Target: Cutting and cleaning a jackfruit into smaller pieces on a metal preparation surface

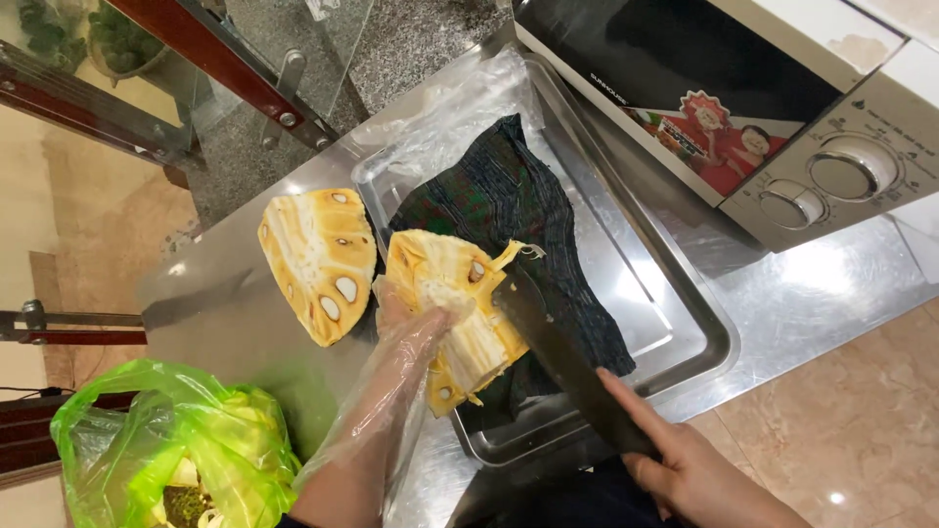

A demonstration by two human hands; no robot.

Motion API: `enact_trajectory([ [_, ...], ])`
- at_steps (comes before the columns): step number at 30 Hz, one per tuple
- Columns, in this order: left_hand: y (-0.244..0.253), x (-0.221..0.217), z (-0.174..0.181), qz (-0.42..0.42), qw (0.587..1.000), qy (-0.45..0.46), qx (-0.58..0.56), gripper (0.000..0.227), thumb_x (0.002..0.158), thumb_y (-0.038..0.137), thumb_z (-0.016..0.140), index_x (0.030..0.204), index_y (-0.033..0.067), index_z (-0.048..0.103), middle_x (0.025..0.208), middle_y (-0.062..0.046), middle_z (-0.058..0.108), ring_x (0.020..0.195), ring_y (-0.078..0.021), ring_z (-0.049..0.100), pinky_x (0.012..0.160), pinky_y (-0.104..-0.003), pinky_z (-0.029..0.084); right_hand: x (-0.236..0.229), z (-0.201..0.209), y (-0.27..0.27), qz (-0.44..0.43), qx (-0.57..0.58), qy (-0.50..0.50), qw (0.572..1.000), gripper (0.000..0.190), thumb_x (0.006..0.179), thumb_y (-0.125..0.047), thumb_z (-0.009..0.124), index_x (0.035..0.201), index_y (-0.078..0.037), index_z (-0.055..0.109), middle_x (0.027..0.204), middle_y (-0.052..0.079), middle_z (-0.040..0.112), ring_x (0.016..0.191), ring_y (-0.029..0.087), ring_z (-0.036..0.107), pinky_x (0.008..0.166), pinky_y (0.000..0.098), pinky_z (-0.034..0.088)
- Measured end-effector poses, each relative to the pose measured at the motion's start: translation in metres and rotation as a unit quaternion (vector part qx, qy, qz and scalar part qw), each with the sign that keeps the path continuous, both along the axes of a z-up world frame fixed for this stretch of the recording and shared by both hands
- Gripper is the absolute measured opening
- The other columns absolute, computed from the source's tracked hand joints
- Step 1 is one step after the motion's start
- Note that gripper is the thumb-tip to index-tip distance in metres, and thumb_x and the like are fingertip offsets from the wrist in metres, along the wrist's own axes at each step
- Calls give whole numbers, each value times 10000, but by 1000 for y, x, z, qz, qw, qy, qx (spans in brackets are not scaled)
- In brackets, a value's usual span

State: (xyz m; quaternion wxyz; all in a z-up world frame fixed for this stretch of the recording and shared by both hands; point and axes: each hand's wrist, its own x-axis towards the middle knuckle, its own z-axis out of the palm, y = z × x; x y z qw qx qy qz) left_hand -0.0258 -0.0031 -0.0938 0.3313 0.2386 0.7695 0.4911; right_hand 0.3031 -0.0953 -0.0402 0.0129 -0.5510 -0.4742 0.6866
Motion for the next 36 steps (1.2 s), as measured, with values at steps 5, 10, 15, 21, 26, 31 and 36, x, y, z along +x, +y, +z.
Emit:
enact_trajectory([
  [5, 0, -3, -3, -32, 996, -44, 66, 869, 408, 165, 887, 1222, 92, 594, 1130, -87, 746, 991, -218, 728, 889, -364, 596, -8, 5, -5, -37, -79, 98, 991, 969, 889, 10, 537, 1659, -493, 228, 824, 181, 786, 388, 200, 549, 363, 294, 526],
  [10, -17, -10, -10, -61, 988, -80, 114, 849, 442, 142, 895, 1231, 35, 599, 1148, -146, 740, 999, -275, 734, 895, -431, 610, -10, -2, -4, 43, 4, 102, 994, 950, 871, -27, 528, 1616, -506, 184, 1700, -129, 369, 489, 154, 653, 401, 267, 610],
  [15, -57, -24, -22, -85, 976, -117, 160, 832, 477, 119, 903, 1240, -23, 603, 1167, -204, 733, 1007, -332, 739, 901, -499, 623, -12, -32, -13, 111, 157, 127, 973, 940, 882, -75, 574, 1657, -380, 139, 1649, -105, 507, 1113, 130, 775, 985, 208, 491],
  [21, -5, -13, -30, -116, 954, -164, 222, 812, 524, 88, 913, 1252, -101, 608, 1191, -283, 722, 1018, -407, 746, 910, -589, 639, -17, -29, -9, 170, 158, 115, 966, 1019, 898, -119, 600, 1671, -384, -9, 1473, 30, 673, 1155, 213, 772, 1046, 240, 469],
  [26, -12, 39, 130, -15, 950, -266, -165, 698, 716, 312, 665, 1342, 186, 384, 1328, -100, 605, 1232, -263, 617, 926, -524, 560, -26, -1, 10, 161, 106, 136, 972, 961, 939, -149, 559, 1672, -392, -13, 1229, -36, 813, 856, 113, 759, 847, 204, 549],
  [31, -3, 38, 161, 7, 920, -324, -219, 521, 833, 336, 631, 1313, 259, 445, 1437, -110, 636, 1311, -310, 596, 940, -556, 542, -30, 14, 24, 181, 89, 96, 975, 977, 948, -171, 569, 1680, -446, -17, 1114, -41, 727, 842, 99, 722, 836, 199, 515],
  [36, 3, 35, 157, 1, 929, -318, -187, 706, 765, 344, 653, 1400, 288, 351, 1475, -147, 598, 1317, -347, 579, 972, -573, 532, -29, 35, 34, 204, 66, 63, 975, 970, 998, -231, 555, 1711, -456, -64, 717, 61, 651, 618, 132, 625, 688, 256, 477],
])
